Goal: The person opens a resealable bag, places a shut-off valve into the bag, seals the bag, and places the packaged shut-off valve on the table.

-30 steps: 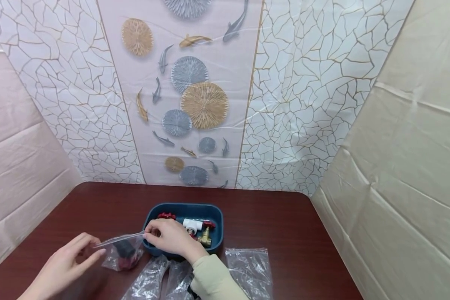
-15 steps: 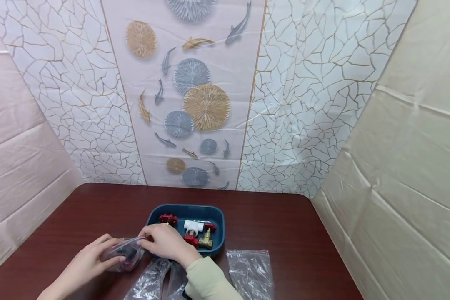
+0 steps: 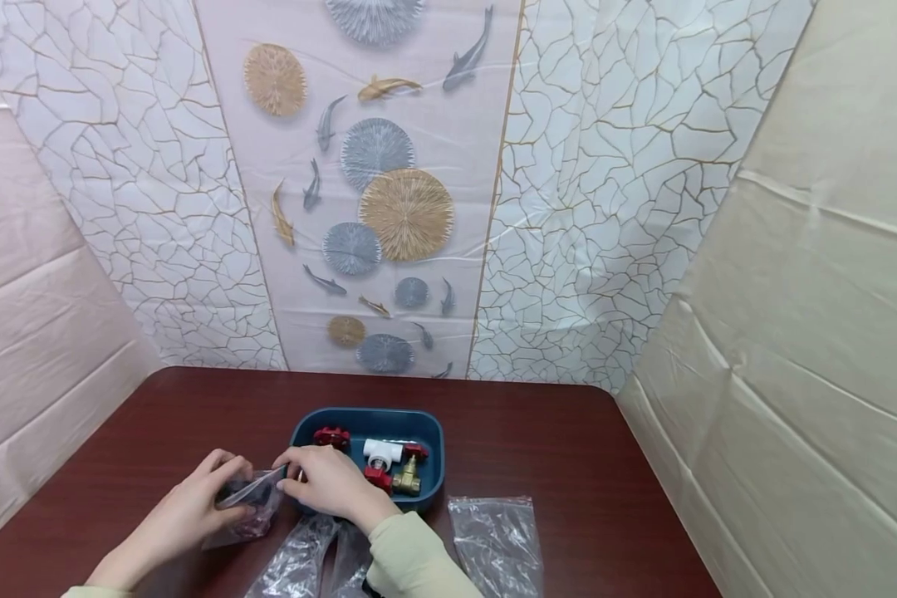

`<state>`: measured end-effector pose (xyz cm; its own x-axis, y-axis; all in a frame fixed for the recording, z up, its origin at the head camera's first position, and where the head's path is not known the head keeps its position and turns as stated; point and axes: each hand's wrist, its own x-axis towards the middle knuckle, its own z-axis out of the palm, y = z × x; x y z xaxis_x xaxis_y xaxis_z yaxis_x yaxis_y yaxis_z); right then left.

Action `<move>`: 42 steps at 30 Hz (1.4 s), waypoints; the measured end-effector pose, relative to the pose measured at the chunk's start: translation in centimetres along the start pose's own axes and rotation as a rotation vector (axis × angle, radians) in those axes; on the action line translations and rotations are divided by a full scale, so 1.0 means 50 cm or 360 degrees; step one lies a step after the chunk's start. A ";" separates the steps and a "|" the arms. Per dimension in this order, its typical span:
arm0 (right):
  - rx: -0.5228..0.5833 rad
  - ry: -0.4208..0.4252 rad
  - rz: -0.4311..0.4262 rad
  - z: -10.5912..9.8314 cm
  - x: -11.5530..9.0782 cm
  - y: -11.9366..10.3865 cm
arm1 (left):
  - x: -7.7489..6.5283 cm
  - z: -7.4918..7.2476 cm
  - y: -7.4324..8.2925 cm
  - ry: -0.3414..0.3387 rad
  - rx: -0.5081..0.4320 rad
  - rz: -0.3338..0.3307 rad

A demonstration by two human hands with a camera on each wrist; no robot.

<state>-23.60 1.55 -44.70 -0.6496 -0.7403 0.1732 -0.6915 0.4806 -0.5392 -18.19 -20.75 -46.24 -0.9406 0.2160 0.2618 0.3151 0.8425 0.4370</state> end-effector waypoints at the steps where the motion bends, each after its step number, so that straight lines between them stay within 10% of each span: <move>1: 0.0011 -0.0002 0.0007 -0.001 -0.002 0.001 | 0.002 -0.001 -0.001 -0.0001 0.0008 -0.0005; 20: 0.0000 0.0243 0.0165 -0.084 -0.117 0.078 | 0.002 -0.035 -0.067 0.0053 0.0068 -0.0131; 31: 0.0005 0.0502 0.0314 -0.162 -0.250 0.108 | -0.049 -0.129 -0.014 0.0503 0.0205 0.0248; 42: -0.0065 0.0351 0.0162 -0.122 -0.259 0.031 | -0.083 -0.118 0.031 0.0510 0.0216 0.0537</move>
<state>-18.18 14.76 -42.76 -0.7668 -0.5685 0.2980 -0.6282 0.5695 -0.5301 -13.05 -23.26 -41.59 -0.6957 0.3434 0.6309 0.5565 0.8130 0.1712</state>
